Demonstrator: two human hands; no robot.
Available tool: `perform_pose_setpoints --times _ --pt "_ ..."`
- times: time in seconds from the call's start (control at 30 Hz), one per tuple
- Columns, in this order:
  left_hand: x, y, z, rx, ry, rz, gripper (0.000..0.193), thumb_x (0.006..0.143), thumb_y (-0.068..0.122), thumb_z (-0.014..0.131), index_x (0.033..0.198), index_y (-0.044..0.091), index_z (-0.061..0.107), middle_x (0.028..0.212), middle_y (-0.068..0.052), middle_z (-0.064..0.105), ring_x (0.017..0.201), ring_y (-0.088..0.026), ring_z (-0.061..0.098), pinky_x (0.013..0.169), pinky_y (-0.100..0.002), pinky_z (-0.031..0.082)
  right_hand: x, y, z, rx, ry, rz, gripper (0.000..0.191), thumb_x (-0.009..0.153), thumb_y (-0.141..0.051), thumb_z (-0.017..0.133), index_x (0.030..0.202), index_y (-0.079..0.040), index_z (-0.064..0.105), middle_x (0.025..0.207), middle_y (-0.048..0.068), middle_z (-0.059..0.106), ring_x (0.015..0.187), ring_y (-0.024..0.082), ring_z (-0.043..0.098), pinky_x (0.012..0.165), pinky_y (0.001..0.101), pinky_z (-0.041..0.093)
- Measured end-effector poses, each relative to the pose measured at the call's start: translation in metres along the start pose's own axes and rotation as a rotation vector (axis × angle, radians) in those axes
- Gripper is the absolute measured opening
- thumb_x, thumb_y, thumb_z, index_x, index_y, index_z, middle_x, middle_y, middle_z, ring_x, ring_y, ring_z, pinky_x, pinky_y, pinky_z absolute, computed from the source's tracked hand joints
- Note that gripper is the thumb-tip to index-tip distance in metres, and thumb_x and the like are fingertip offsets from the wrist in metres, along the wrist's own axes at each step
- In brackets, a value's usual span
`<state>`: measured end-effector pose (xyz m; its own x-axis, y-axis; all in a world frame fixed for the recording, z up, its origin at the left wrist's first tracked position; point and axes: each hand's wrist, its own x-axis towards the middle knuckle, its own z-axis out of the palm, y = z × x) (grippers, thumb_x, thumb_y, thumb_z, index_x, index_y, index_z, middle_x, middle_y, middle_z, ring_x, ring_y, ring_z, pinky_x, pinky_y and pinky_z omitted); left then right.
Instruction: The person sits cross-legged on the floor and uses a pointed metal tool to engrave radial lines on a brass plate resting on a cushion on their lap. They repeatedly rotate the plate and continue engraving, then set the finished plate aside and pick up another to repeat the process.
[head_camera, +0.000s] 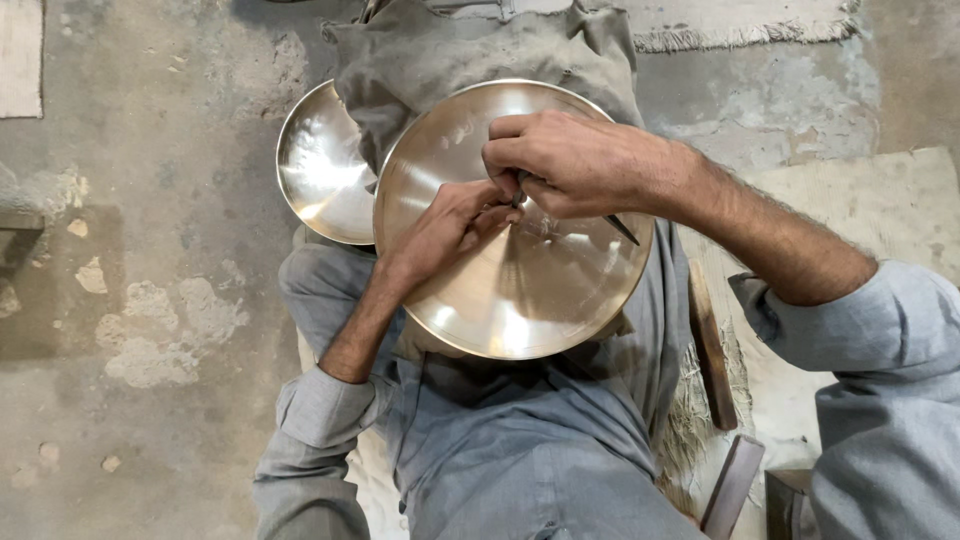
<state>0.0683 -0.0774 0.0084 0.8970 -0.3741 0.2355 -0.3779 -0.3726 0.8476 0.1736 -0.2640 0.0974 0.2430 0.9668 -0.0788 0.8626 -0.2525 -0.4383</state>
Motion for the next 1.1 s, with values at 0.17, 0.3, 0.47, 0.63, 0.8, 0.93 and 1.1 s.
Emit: perform_pose_setpoints --times 0.17,0.3,0.47,0.63,0.8,0.93,1.1 --pt "0.0 0.002 0.001 0.01 -0.031 -0.082 0.024 0.103 0.02 0.064 0.11 -0.003 0.064 0.096 -0.014 0.072 0.084 -0.025 0.071 0.073 -0.038 0.056 0.003 -0.005 -0.002 -0.021 -0.039 0.037 0.006 0.084 0.0 0.064 0.086 -0.005 0.062 0.086 0.006 0.058 0.076 0.021 0.062 0.067 0.0411 0.056" --pt "-0.001 0.003 0.001 -0.009 -0.042 -0.052 0.025 0.104 0.02 0.063 0.118 -0.001 0.064 0.103 -0.014 0.074 0.091 -0.024 0.073 0.078 -0.037 0.059 -0.002 -0.015 -0.011 -0.032 -0.081 0.049 0.008 0.082 -0.004 0.07 0.088 -0.006 0.066 0.089 0.005 0.06 0.078 0.021 0.065 0.071 0.0405 0.058" --pt "0.0 -0.002 0.001 -0.003 -0.039 0.011 0.024 0.105 0.018 0.063 0.122 0.001 0.062 0.105 -0.013 0.074 0.093 -0.023 0.073 0.081 -0.037 0.06 -0.008 -0.026 -0.023 -0.029 -0.15 0.132 0.017 0.083 -0.011 0.075 0.097 -0.005 0.068 0.097 0.006 0.06 0.082 0.022 0.067 0.07 0.0404 0.061" --pt "0.0 -0.006 0.003 -0.022 -0.036 0.007 0.025 0.104 0.016 0.065 0.125 0.003 0.061 0.099 -0.012 0.073 0.085 -0.021 0.072 0.075 -0.036 0.058 -0.006 -0.025 -0.031 -0.096 -0.075 -0.019 0.021 0.077 0.003 0.067 0.097 -0.003 0.068 0.092 0.007 0.062 0.085 0.021 0.068 0.075 0.0399 0.061" --pt "0.0 -0.005 0.004 -0.041 -0.014 0.027 0.027 0.106 0.015 0.065 0.131 0.005 0.06 0.099 -0.011 0.073 0.082 -0.02 0.07 0.072 -0.037 0.056 -0.003 -0.023 -0.03 -0.159 -0.079 0.022 0.009 0.085 0.001 0.065 0.093 -0.002 0.068 0.088 0.008 0.061 0.08 0.022 0.066 0.071 0.0423 0.059" --pt "0.0 -0.007 0.005 -0.044 -0.027 -0.003 0.029 0.105 0.016 0.065 0.131 0.005 0.06 0.098 -0.011 0.074 0.08 -0.02 0.07 0.07 -0.037 0.056 0.0 -0.023 -0.029 -0.112 -0.059 0.0 0.005 0.088 -0.001 0.065 0.092 -0.001 0.068 0.086 0.008 0.062 0.075 0.021 0.067 0.069 0.0406 0.059" --pt "0.0 -0.014 0.007 -0.046 -0.02 0.038 0.03 0.105 0.018 0.064 0.131 0.006 0.061 0.103 -0.011 0.075 0.087 -0.02 0.075 0.077 -0.036 0.063 0.001 -0.022 -0.026 -0.111 -0.045 -0.001 0.006 0.087 -0.004 0.068 0.092 -0.001 0.069 0.086 0.008 0.063 0.076 0.021 0.067 0.069 0.0408 0.059"
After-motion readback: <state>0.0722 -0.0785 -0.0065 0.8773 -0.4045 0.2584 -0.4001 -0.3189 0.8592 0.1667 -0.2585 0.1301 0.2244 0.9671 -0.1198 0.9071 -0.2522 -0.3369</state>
